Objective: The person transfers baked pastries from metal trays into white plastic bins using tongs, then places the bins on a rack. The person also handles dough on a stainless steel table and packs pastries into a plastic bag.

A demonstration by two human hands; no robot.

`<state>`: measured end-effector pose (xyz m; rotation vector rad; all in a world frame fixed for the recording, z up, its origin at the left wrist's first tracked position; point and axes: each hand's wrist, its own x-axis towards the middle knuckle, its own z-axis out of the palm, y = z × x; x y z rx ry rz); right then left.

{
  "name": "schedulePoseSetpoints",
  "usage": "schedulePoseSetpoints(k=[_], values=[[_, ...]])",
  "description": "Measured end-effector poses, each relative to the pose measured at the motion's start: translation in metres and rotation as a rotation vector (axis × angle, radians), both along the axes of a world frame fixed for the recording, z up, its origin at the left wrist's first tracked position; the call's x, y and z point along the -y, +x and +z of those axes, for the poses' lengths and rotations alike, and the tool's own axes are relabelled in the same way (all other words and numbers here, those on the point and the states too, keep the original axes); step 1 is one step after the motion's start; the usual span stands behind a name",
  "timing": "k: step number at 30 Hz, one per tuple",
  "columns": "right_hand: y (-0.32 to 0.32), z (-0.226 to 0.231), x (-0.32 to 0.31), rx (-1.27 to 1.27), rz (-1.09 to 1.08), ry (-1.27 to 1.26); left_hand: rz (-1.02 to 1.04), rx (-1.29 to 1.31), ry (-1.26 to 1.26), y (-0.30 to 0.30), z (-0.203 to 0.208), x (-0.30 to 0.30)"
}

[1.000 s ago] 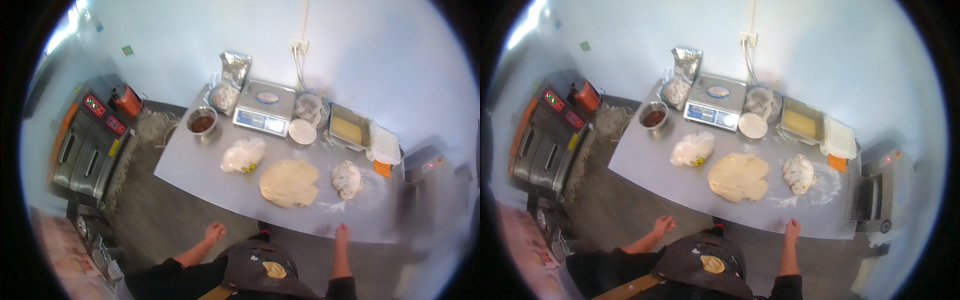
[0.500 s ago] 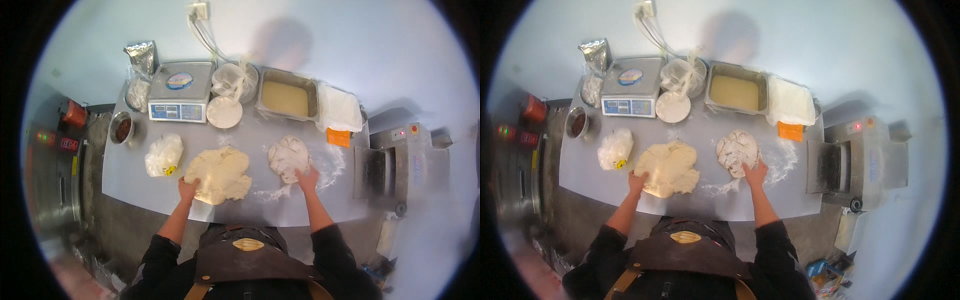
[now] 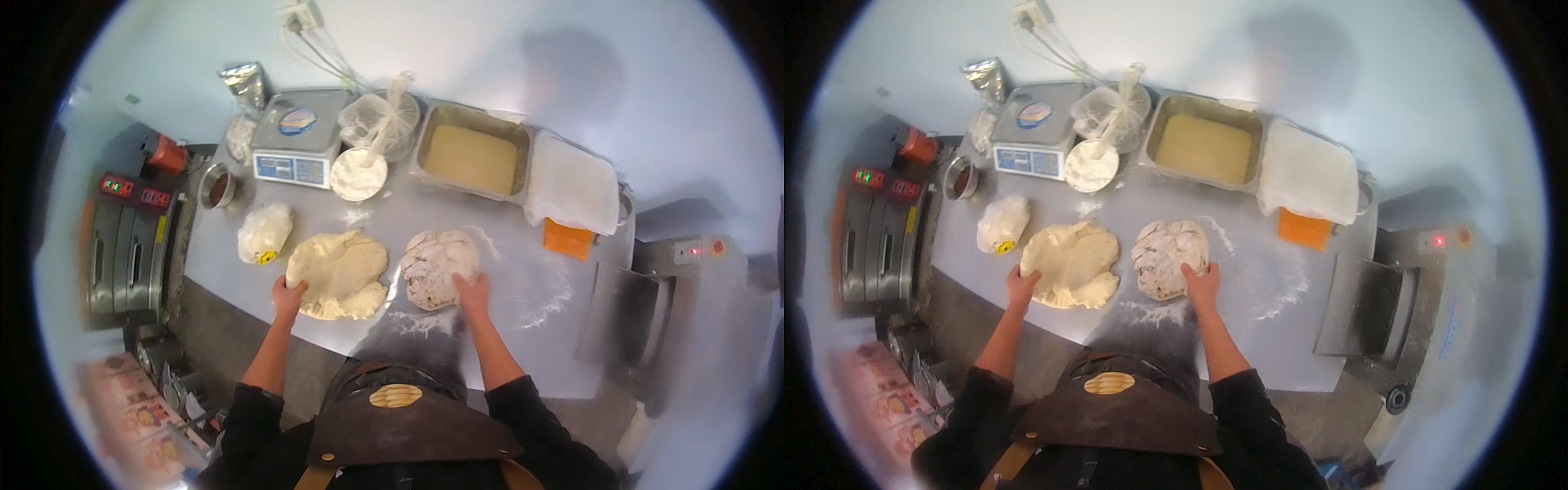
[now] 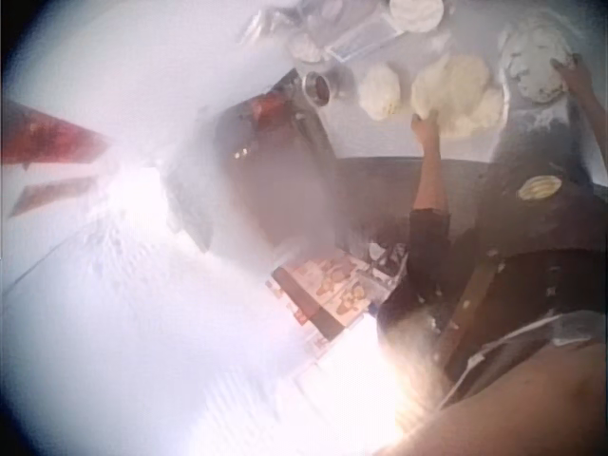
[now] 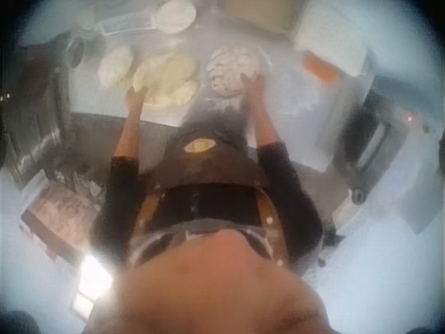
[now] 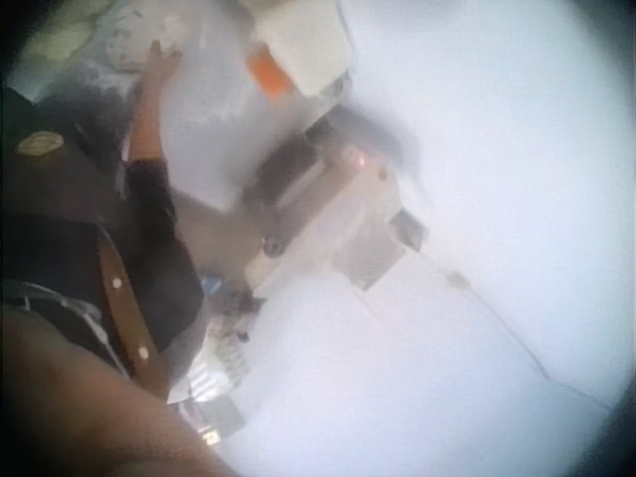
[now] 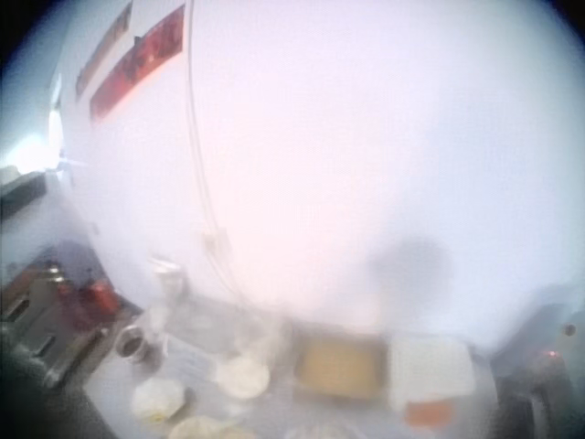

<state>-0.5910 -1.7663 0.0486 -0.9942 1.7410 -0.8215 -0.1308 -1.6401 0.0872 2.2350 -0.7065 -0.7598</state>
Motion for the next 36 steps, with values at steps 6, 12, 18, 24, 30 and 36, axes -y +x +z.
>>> schedulePoseSetpoints(k=[6,12,18,24,30,36], values=[[-0.078,-0.018,0.005,0.167,0.029,-0.222,0.039,-0.095,-0.023,0.019,-0.025,-0.006],[-0.187,-0.074,-0.002,-1.192,-0.076,-0.507,0.086,-0.097,-0.001,0.037,-0.07,0.002],[0.043,-0.076,-0.019,0.067,0.138,-0.099,0.11,-0.443,-0.037,0.05,-0.082,0.005],[0.264,-0.038,-0.024,-0.256,0.065,-0.034,0.023,-0.674,-0.155,0.069,-0.05,0.015],[0.288,0.004,-0.077,-0.267,-0.052,0.052,-0.356,-0.544,-0.191,0.106,-0.026,0.044],[0.328,0.026,-0.071,-0.753,-0.025,-0.257,-0.28,-0.646,0.046,0.13,-0.064,0.086]])
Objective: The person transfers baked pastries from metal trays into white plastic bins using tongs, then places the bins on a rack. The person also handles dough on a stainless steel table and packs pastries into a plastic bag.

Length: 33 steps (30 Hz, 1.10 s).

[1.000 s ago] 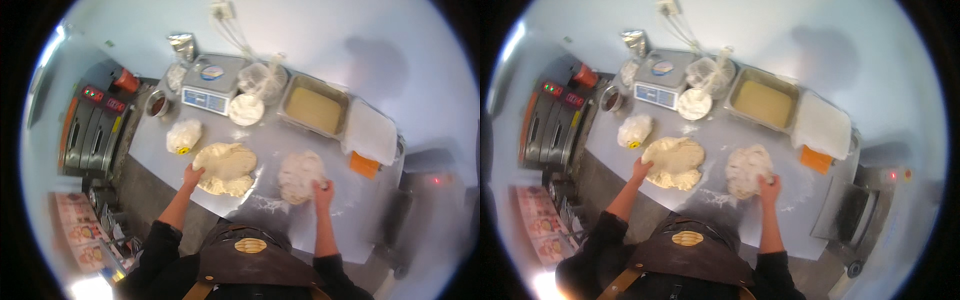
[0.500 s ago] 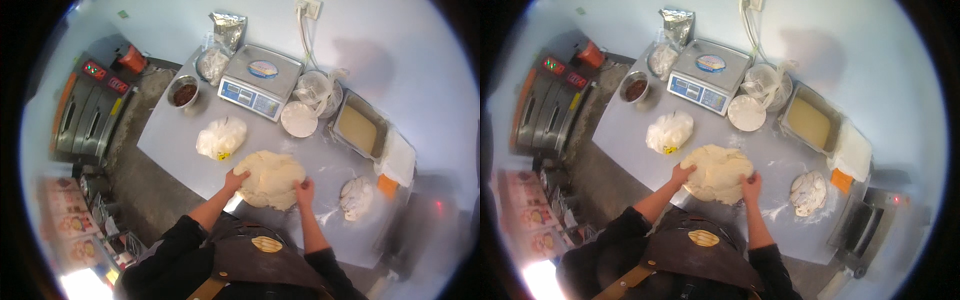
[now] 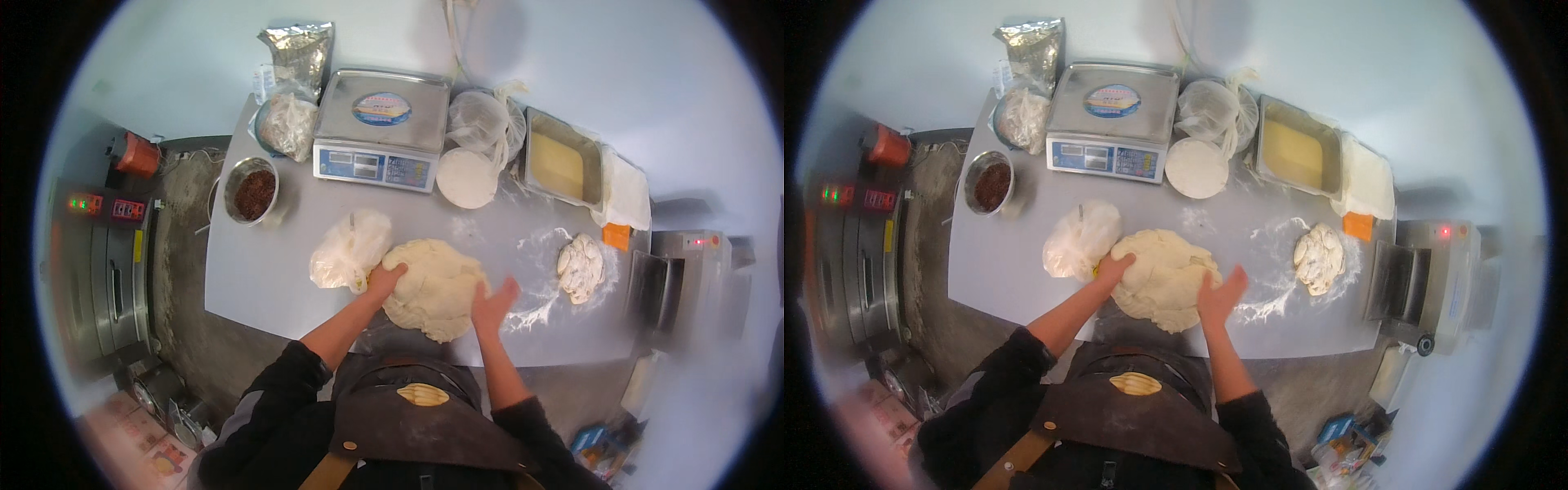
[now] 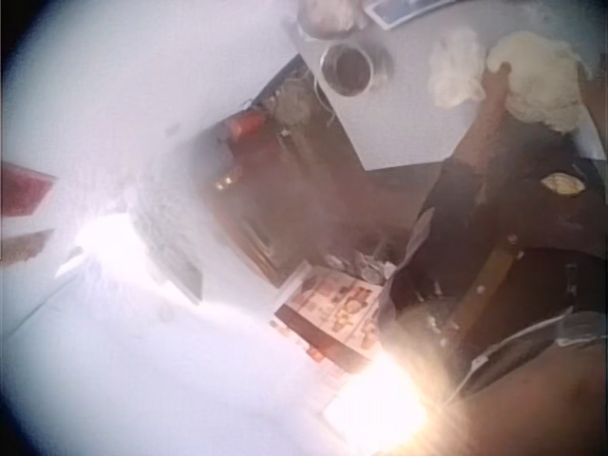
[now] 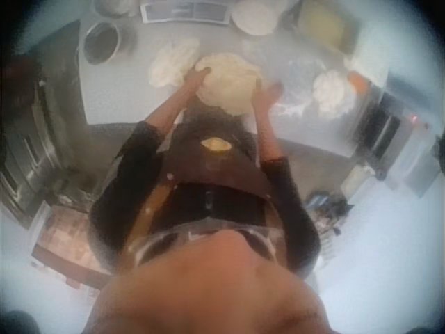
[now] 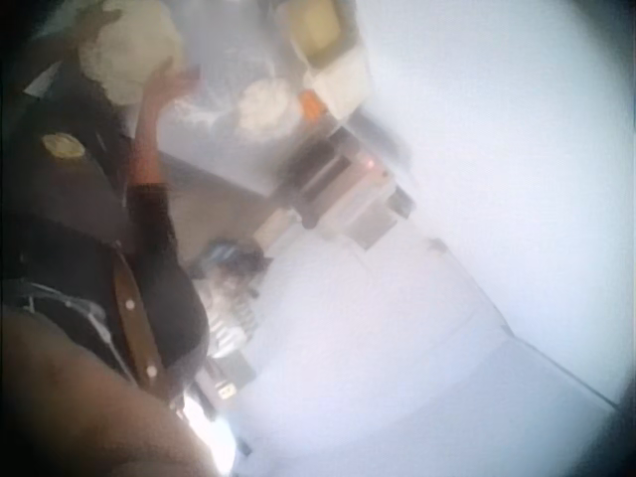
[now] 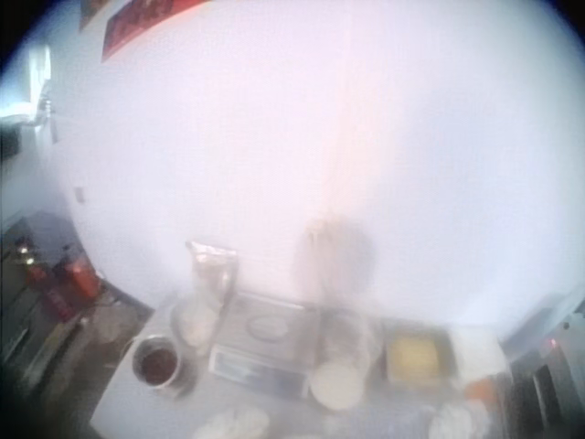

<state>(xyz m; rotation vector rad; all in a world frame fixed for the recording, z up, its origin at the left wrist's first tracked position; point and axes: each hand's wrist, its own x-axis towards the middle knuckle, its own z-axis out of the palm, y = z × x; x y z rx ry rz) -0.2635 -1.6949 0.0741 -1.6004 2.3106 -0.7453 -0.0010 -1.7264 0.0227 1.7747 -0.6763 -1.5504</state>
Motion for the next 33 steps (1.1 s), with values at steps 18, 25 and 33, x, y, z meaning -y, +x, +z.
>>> schedulePoseSetpoints(k=[18,25,33], values=[[0.007,-0.003,0.079,-0.216,0.861,0.159,0.145,0.465,-0.058,-0.032,-0.015,-0.027],[-0.022,-0.039,0.077,0.072,0.913,-0.07,0.145,0.562,-0.193,-0.039,0.005,-0.032],[0.05,-0.007,0.052,0.238,0.788,-0.235,0.478,0.94,-0.414,0.017,0.1,-0.082]])
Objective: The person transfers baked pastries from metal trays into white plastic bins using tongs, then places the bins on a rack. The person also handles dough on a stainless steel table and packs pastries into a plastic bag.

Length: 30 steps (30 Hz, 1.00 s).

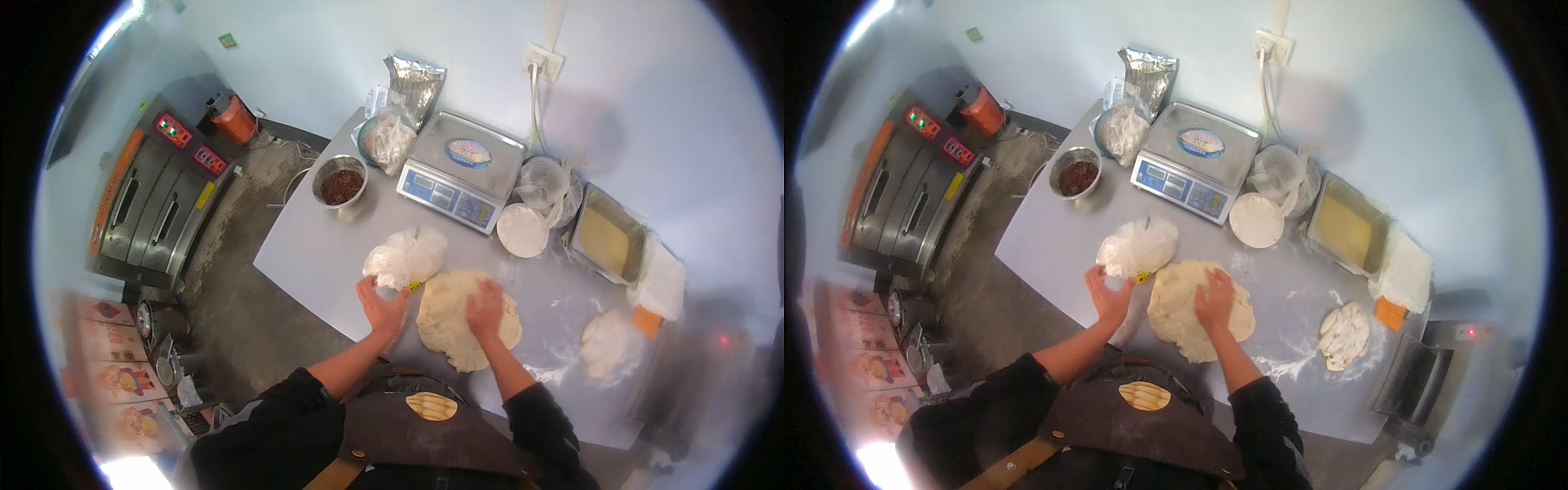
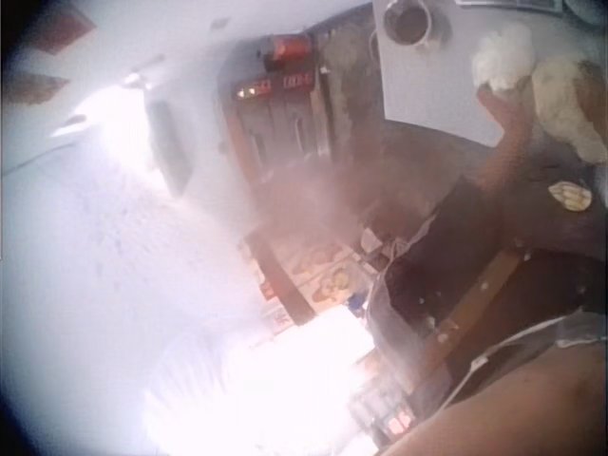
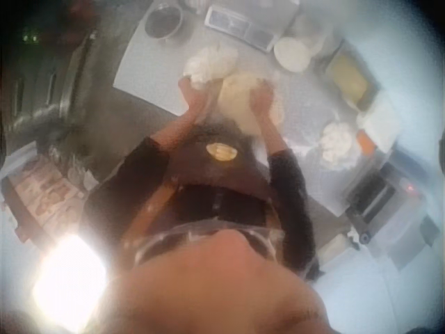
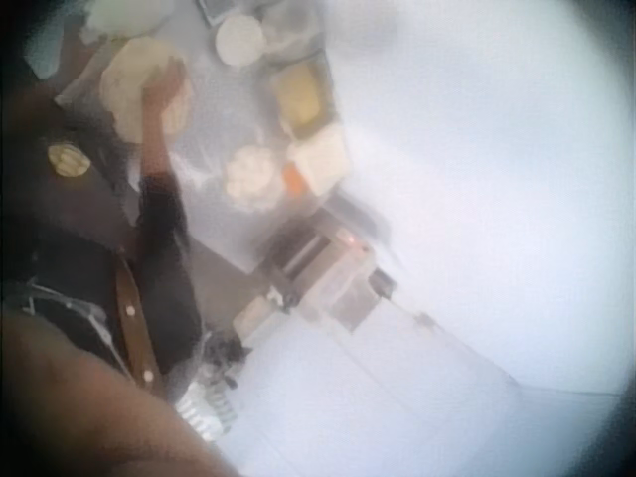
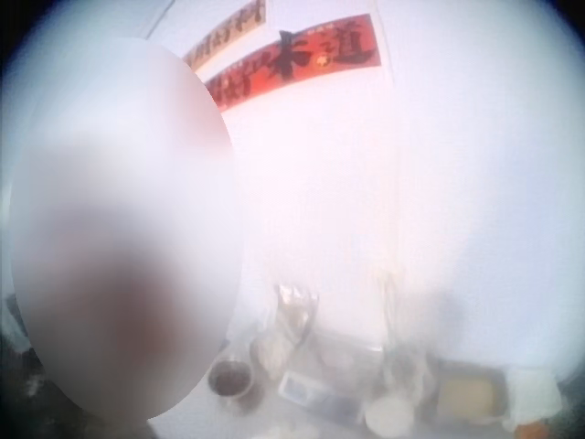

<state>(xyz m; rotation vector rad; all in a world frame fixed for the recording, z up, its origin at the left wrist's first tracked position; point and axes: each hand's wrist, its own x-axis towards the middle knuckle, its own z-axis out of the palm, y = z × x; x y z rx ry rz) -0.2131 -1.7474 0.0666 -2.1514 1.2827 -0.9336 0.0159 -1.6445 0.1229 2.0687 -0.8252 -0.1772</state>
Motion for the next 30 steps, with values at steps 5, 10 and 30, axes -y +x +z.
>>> schedulePoseSetpoints(k=[5,10,30], values=[[0.132,0.031,0.033,-0.124,0.221,0.045,-0.508,-0.184,0.147,0.069,-0.008,0.056],[0.165,0.049,0.08,-0.165,-0.086,0.065,-0.46,-0.266,0.057,0.168,-0.018,0.06],[0.216,0.076,0.016,-0.664,-0.093,0.66,-0.326,-1.267,-0.058,0.258,0.088,0.076]])
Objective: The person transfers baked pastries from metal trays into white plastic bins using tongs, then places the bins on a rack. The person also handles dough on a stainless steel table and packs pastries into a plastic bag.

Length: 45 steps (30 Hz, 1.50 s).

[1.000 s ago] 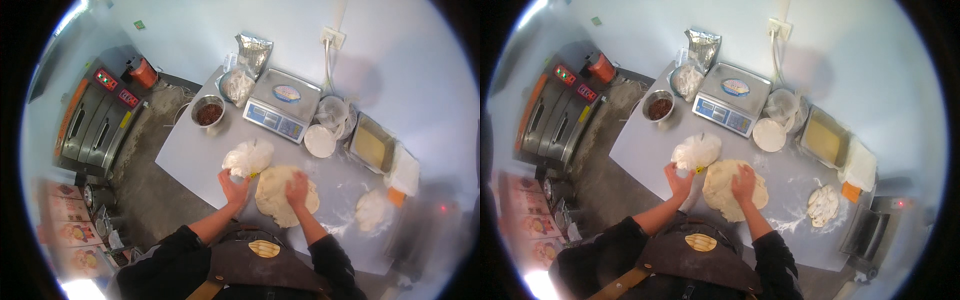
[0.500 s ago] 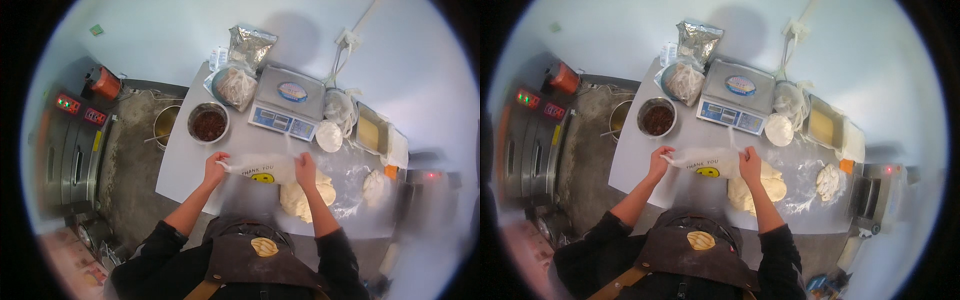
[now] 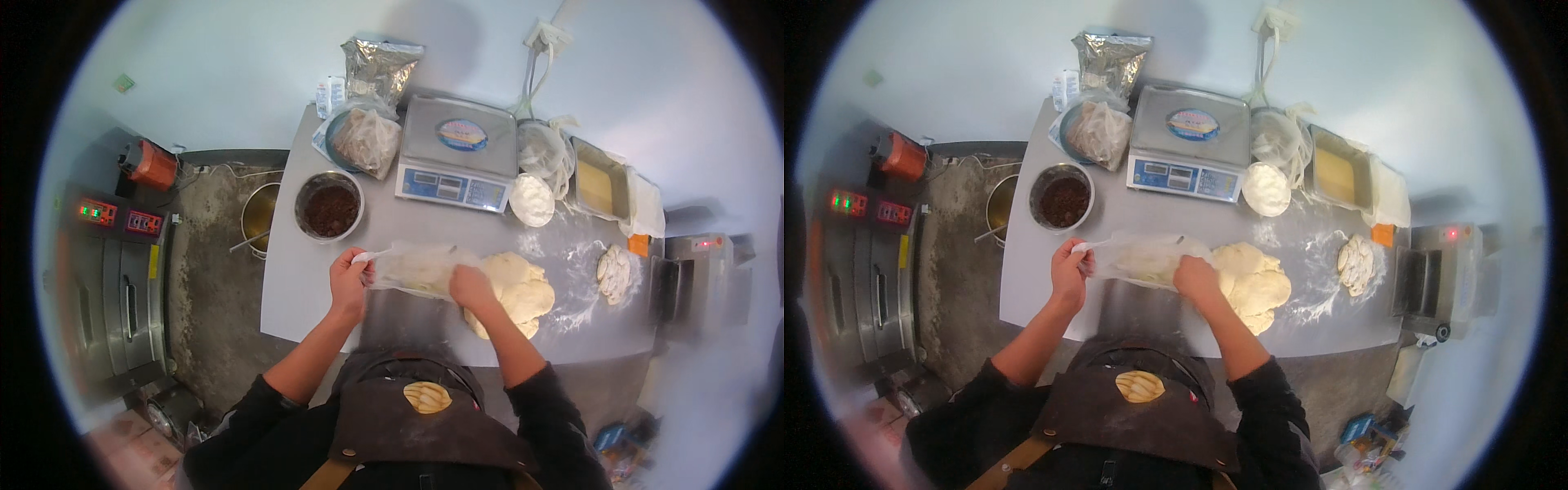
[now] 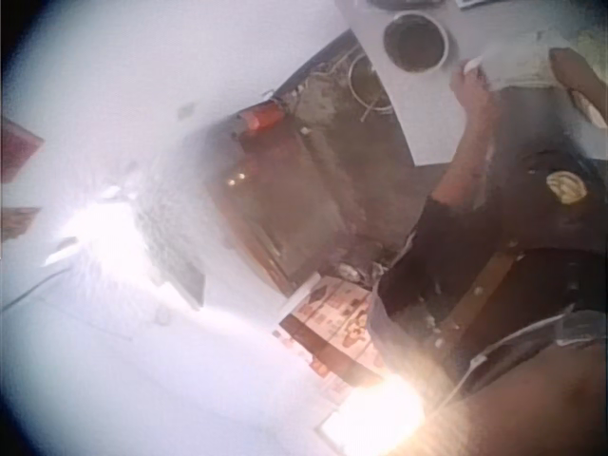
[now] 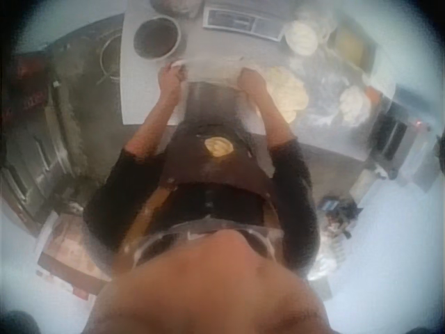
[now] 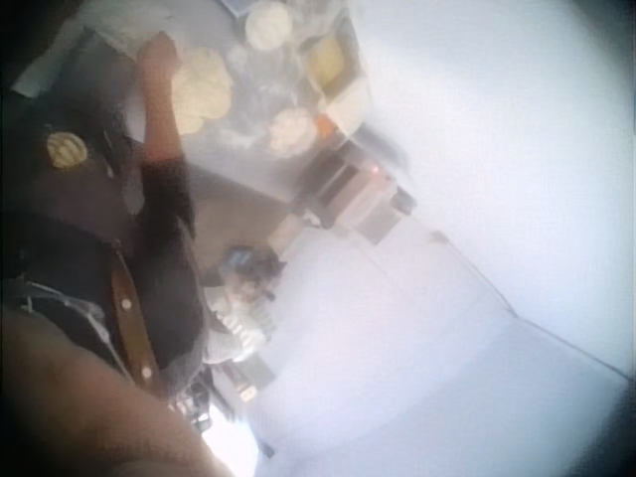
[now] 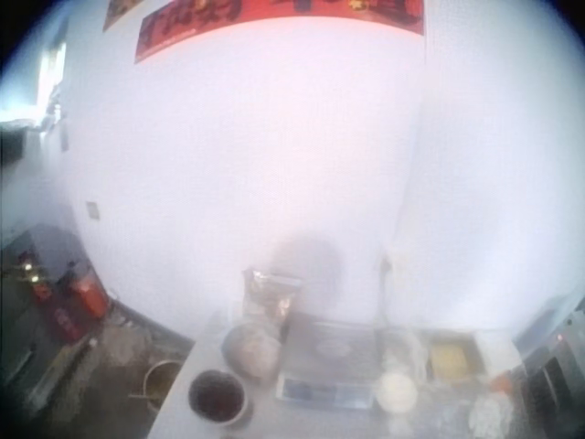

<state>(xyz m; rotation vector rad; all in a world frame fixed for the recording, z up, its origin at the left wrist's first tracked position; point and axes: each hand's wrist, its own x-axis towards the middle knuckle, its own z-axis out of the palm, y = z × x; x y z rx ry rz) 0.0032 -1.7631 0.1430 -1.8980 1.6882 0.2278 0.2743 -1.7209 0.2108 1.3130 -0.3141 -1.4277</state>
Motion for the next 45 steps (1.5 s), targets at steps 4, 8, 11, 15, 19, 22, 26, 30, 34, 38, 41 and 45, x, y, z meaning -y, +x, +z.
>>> schedulePoseSetpoints(k=[4,8,11,15,19,22,26,30,34,38,41,45], values=[[-0.016,-0.002,-0.017,0.005,0.006,-0.128,0.003,0.58,-0.291,-0.025,0.024,0.001],[0.014,-0.011,-0.032,0.2,0.128,-0.254,-0.195,1.134,-0.894,-0.062,0.036,-0.015],[0.026,-0.022,-0.032,0.352,0.109,-0.245,-0.767,1.168,-0.71,-0.075,0.007,-0.023],[0.01,-0.025,-0.04,0.594,0.026,-0.344,-0.972,1.309,-0.325,-0.061,-0.077,-0.013],[-0.021,-0.016,-0.052,0.632,0.209,-0.435,-1.264,1.21,-0.228,-0.03,-0.133,-0.005],[-0.049,-0.008,-0.059,0.512,0.388,-0.458,-1.33,1.323,0.168,-0.02,-0.133,-0.004],[-0.075,0.001,-0.073,0.544,0.403,-0.406,-1.108,1.504,0.133,-0.028,-0.11,-0.001],[-0.074,0.002,-0.082,0.609,0.466,-0.349,-0.811,1.576,-0.014,-0.032,-0.104,0.004],[-0.056,-0.007,-0.082,0.673,0.462,-0.472,-0.899,1.6,0.09,-0.02,-0.115,0.014],[-0.04,-0.013,-0.084,0.608,0.391,-0.276,-0.979,1.63,0.071,-0.009,-0.123,0.025],[-0.034,-0.015,-0.086,0.462,0.337,-0.171,-1.08,1.578,0.006,0.001,-0.122,0.031],[-0.026,-0.018,-0.084,0.217,0.295,-0.208,-1.241,1.537,-0.109,0.015,-0.119,0.033]])
